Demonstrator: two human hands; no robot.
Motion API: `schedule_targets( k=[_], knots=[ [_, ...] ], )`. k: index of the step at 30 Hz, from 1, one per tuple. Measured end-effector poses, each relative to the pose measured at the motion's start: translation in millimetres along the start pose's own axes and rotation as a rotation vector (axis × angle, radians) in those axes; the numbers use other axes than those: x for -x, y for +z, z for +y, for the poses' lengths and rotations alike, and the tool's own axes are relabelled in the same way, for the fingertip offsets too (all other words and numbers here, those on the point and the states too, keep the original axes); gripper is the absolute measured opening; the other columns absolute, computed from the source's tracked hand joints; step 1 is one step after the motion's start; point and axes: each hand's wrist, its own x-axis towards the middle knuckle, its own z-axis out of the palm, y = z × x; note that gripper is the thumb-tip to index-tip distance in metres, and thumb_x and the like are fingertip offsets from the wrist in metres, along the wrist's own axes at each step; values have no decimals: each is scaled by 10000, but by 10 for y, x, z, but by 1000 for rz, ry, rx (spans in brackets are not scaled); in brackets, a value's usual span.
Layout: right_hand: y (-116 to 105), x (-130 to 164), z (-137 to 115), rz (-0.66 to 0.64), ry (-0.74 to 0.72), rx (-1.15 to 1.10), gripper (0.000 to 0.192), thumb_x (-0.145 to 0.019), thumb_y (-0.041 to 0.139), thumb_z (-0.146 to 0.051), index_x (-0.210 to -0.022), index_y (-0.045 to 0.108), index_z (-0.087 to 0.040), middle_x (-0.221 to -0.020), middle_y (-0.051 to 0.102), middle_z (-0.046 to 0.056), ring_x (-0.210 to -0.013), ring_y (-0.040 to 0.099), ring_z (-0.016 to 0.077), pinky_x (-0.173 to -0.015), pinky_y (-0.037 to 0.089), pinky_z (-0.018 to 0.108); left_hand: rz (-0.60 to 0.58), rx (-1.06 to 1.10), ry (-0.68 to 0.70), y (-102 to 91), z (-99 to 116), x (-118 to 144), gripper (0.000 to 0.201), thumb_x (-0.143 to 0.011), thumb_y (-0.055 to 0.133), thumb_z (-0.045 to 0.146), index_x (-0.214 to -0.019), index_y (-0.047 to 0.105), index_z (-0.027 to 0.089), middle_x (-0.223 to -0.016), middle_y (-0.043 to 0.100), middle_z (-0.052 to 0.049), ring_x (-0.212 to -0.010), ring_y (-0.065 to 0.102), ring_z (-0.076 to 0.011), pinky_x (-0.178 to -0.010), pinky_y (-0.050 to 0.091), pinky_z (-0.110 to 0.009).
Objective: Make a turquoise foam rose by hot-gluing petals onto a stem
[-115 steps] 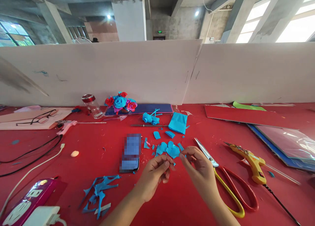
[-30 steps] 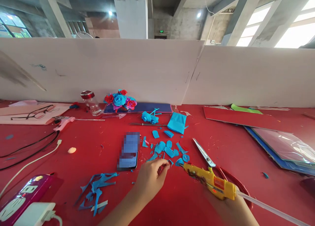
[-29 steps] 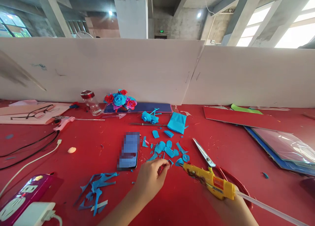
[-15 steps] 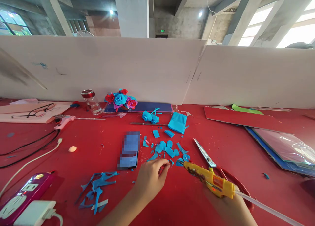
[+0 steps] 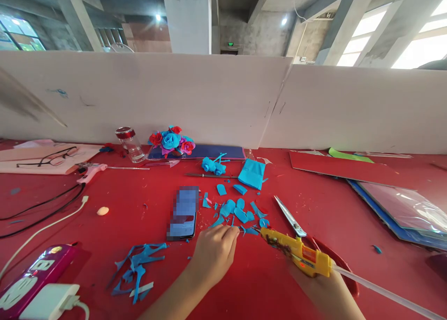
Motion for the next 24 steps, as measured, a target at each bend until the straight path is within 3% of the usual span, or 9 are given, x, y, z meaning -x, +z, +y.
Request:
schedule_targets(
  k=[5, 14, 24],
  knots=[
    [27, -25, 79, -121, 45, -51, 234, -670, 497, -360, -501, 400, -231, -417, 382, -44, -369, 371, 102, -350, 288, 231, 15, -26, 37, -14, -3, -25, 232, -870, 410, 84, -855, 621, 179, -707, 685, -32, -639, 652, -177, -569, 493, -270],
    [18, -34, 112, -172, -12, -75, 208, -659, 506, -263, -469, 433, -221, -427, 395, -31, -390, 357, 95, -360, 278, 235, -60, 46, -94, -71, 38, -35, 213, -881, 434, 120, -858, 633, 192, -713, 693, -38, -669, 661, -176, -582, 459, -248],
    [13, 22, 1, -59, 60, -200, 142, -639, 533, -273, -517, 473, -236, -460, 489, -5, -393, 429, 123, -369, 349, 252, -127, 300, -335, -133, 75, -71, 177, -876, 469, 197, -826, 639, 202, -723, 696, -12, -543, 581, -121, -515, 371, -204]
  ],
)
